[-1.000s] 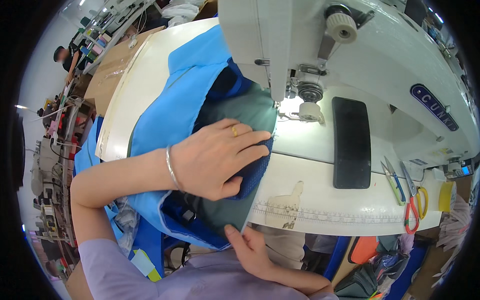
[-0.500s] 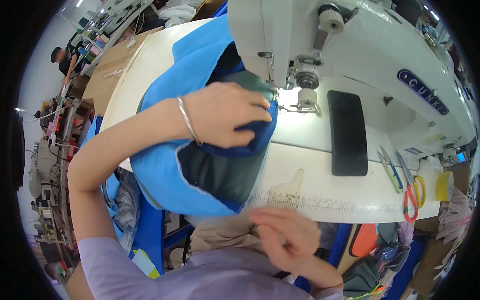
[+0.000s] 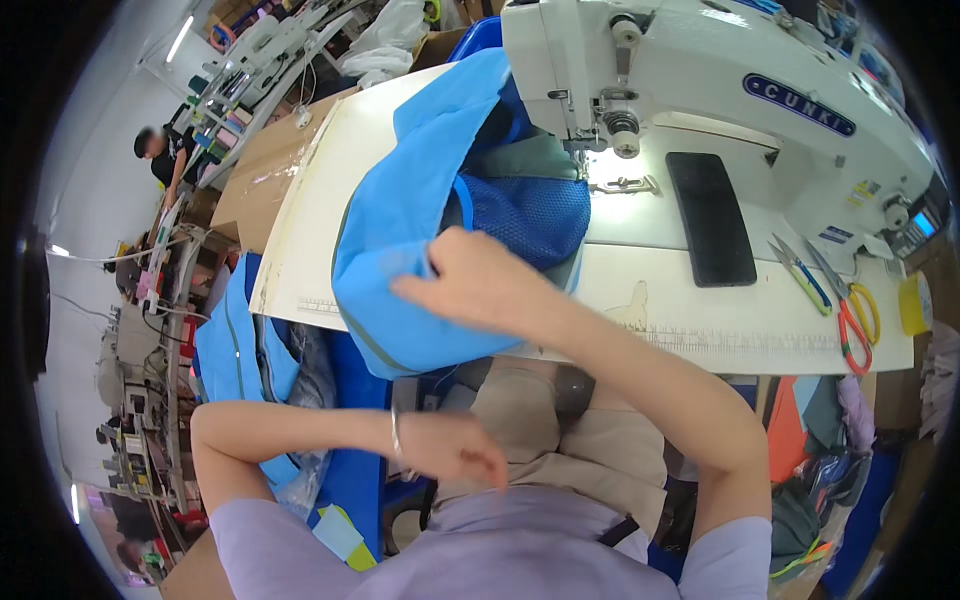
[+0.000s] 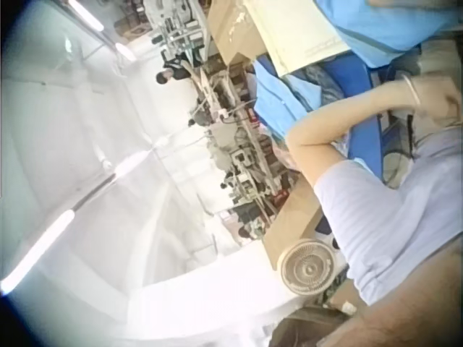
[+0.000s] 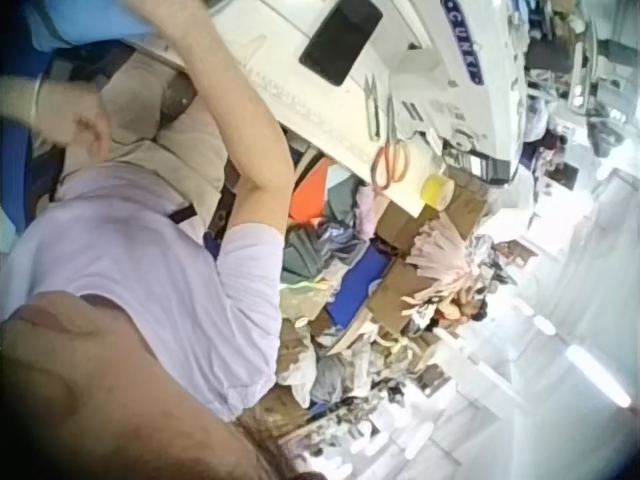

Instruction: The person uses a sewing machine to stitch a blue fabric bag with a dark green trim. They repeatedly align the fabric edges, guide the material through the machine, and adjust the bag's position to sew different sections. The person also briefly adjusts their head-mounted camera strap during the process.

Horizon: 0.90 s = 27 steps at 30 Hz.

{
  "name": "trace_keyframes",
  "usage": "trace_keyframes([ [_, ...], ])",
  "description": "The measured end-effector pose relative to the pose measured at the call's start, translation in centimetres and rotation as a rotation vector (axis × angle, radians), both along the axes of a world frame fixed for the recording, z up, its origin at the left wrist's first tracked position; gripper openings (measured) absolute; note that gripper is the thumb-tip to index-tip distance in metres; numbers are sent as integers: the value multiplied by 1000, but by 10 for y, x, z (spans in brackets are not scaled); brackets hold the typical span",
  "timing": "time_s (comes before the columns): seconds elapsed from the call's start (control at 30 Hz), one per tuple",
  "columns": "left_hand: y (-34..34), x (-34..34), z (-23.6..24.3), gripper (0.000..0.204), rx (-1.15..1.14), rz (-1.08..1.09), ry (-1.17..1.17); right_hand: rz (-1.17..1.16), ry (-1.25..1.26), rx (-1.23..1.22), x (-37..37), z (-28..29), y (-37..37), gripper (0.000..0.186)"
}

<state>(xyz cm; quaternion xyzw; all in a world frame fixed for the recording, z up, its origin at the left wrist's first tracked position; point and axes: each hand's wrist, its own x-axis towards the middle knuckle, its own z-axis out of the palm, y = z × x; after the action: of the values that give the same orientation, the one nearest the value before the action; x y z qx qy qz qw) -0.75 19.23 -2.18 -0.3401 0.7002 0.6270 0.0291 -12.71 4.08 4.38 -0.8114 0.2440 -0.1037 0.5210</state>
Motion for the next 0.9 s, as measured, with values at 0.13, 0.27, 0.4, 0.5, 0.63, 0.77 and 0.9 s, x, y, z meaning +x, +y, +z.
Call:
trace_keyframes([
  [0.13,-19,47,10,36,660,1027,184,-5,-780,-627,-35,-8,79,24],
  [0.27,-46,129,27,35,263,1540,405,67,-721,-563,-77,-63,123,28],
  [0.4,-33,225,69,34,-403,1912,261,188,-462,-719,-91,-131,157,31],
  [0.5,-40,214,81,33,-766,1737,330,145,-369,-768,-99,-144,158,31],
  [0.63,-13,47,131,27,-1219,762,-140,-72,-258,-968,-103,-126,136,38],
  [0.77,-34,-35,53,60,-1494,46,-222,-347,-248,-1171,-99,-149,112,29],
  [0.9,-83,-26,15,56,-1624,131,-465,-345,-283,-1163,-98,-142,106,24],
])
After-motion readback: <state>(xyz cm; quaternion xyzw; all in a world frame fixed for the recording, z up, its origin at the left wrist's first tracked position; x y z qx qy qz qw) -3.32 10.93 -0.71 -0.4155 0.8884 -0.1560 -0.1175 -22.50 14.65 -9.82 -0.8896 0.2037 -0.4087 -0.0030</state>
